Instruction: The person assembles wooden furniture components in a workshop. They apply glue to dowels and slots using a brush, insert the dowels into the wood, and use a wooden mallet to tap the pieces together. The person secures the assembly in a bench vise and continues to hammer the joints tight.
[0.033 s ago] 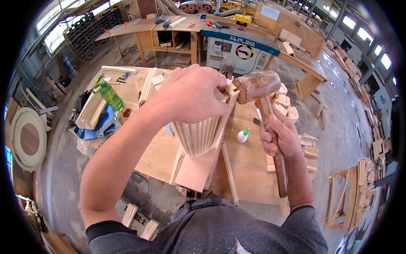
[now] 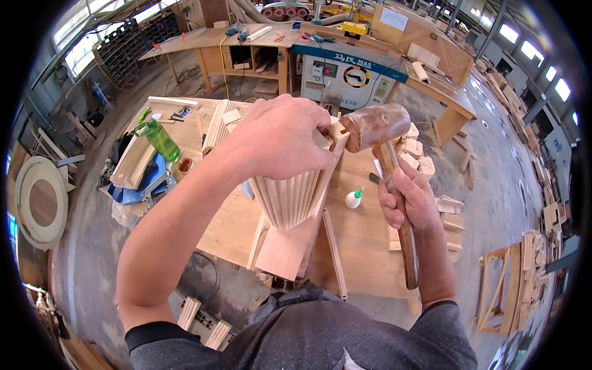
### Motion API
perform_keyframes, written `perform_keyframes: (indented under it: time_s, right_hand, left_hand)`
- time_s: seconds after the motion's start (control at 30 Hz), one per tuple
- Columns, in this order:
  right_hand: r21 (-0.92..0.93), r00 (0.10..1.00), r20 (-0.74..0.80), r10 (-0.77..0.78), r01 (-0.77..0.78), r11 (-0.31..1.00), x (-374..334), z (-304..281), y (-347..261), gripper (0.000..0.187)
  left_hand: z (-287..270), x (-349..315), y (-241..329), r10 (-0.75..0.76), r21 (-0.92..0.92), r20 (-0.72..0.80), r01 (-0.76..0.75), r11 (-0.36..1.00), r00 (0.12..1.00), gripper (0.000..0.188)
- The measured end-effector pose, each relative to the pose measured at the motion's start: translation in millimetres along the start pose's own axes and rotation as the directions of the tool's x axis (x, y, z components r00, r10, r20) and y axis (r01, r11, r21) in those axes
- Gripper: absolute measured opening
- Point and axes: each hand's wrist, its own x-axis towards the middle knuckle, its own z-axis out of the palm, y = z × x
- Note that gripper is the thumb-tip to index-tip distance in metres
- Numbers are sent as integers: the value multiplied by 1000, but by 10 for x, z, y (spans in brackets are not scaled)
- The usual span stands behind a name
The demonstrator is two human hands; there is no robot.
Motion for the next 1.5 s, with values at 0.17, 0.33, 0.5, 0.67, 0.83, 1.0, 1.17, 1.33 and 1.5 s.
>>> perform_keyframes:
  time_s: [0.17,0.33,0.5,0.67,0.83,1.0,1.17,1.33,1.5]
  right_hand:
    - [71,998,-55,36,-32,997,-56,-20,12,49]
    - [223,995,-80,68,-48,974,-39,-71,60,52]
    - [246,994,97,45,-68,967,17,-75,170,42]
    - [273,993,120,12,-45,961,60,-108,229,43]
    - [267,992,127,27,-60,962,56,-140,233,42]
    - [330,1000,-24,-2,10,944,77,-121,185,43]
    - [119,992,119,27,-42,992,52,-53,233,49]
    - [155,998,55,15,-24,988,42,-96,290,47]
    - [429,967,-255,5,109,896,175,-222,198,41]
  left_hand:
    - [-29,-130,-29,127,110,-152,-111,988,980,56]
    - [71,-428,-97,82,253,-206,-28,967,975,77]
    - [96,-413,-91,79,289,-191,-21,957,978,73]
    - [35,-413,-59,78,278,-118,-43,960,990,67]
    - [20,-412,-54,58,247,-103,-31,969,993,64]
    - [5,-418,-53,67,257,-95,-40,966,993,63]
    - [3,-410,-61,128,231,-115,-98,968,985,62]
    - [25,-397,-67,130,249,-130,-95,964,983,62]
    - [16,-399,-81,110,234,-106,-82,969,988,63]
